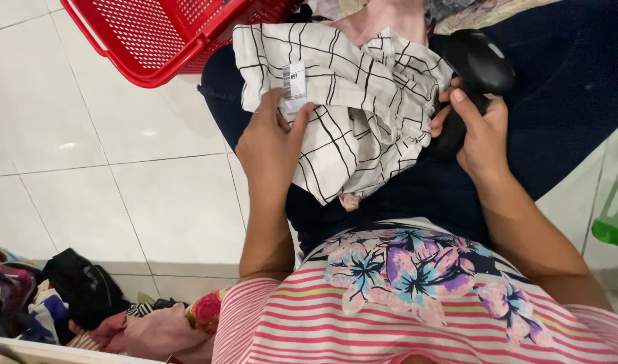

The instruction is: The person sits on the floor and uses a handheld scanner to scan the barcodes on tags of various clothing items, placing the garments into a red basket.

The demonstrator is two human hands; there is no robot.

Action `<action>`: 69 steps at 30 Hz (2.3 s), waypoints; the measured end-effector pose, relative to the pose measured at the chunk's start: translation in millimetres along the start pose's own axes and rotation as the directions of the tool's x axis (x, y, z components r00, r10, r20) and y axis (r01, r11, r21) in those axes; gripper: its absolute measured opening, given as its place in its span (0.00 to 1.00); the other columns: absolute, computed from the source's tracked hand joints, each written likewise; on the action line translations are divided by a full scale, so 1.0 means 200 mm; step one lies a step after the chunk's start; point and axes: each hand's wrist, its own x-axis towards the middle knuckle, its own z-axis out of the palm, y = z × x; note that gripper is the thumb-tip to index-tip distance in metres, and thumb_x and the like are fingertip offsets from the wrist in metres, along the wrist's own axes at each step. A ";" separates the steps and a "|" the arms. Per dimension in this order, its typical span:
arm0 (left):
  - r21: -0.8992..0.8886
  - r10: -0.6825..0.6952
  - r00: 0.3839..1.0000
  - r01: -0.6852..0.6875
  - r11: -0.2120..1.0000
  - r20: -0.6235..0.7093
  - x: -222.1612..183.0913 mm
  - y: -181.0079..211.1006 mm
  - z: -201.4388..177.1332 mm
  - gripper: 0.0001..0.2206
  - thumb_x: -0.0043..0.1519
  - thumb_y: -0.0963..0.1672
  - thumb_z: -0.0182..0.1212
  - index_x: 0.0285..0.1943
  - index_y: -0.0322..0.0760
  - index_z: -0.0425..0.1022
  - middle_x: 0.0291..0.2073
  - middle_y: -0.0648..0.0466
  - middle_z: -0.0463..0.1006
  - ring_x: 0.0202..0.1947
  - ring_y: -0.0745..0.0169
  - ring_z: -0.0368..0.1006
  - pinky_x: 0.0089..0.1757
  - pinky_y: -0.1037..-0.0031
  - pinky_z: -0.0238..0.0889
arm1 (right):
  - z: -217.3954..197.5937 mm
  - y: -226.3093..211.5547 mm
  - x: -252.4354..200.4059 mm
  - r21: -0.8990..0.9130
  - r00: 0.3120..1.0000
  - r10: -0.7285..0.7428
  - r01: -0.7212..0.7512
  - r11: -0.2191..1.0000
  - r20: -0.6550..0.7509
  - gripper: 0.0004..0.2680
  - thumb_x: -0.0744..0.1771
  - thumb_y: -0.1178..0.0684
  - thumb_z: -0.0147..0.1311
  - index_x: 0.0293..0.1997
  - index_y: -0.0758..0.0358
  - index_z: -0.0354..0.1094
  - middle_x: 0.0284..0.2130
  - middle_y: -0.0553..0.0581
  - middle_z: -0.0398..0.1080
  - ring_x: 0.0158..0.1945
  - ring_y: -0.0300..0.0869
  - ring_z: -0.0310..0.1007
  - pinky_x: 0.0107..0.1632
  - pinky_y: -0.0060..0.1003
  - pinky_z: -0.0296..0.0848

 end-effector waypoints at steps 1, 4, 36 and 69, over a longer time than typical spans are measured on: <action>0.098 -0.182 0.970 0.168 0.981 0.158 0.00 0.02 0.00 0.18 0.59 0.50 0.74 0.52 0.41 0.75 0.22 0.55 0.70 0.25 0.53 0.73 0.34 0.61 0.69 | 0.00 0.00 -0.01 -0.005 1.000 0.001 -0.001 1.000 -0.001 0.07 0.72 0.60 0.54 0.53 0.74 0.63 0.38 0.66 0.71 0.23 0.49 0.76 0.22 0.39 0.79; 0.227 -0.385 0.879 0.329 0.917 0.280 0.01 0.01 0.03 0.21 0.63 0.50 0.68 0.60 0.38 0.71 0.23 0.52 0.75 0.27 0.45 0.78 0.35 0.53 0.71 | 0.02 -0.02 -0.01 -0.005 1.000 -0.002 0.002 1.000 -0.001 0.07 0.72 0.60 0.54 0.54 0.74 0.63 0.38 0.66 0.71 0.24 0.49 0.76 0.22 0.39 0.80; -0.689 0.016 0.923 0.275 0.670 0.384 0.27 -0.21 0.74 0.13 0.64 0.42 0.65 0.58 0.42 0.79 0.49 0.56 0.79 0.42 0.67 0.74 0.44 0.78 0.70 | -0.06 0.05 -0.15 -0.636 0.952 -0.040 0.233 0.736 0.302 0.05 0.67 0.57 0.63 0.33 0.65 0.73 0.21 0.53 0.75 0.24 0.36 0.75 0.37 0.30 0.75; -0.380 -0.020 0.811 0.295 0.877 0.585 0.31 -0.12 0.61 0.13 0.58 0.38 0.54 0.44 0.39 0.86 0.29 0.59 0.69 0.29 0.65 0.65 0.33 0.73 0.59 | -0.13 0.11 -0.13 -0.632 0.771 -0.372 0.637 0.443 0.517 0.17 0.64 0.56 0.70 0.53 0.74 0.69 0.45 0.70 0.73 0.49 0.58 0.76 0.53 0.47 0.75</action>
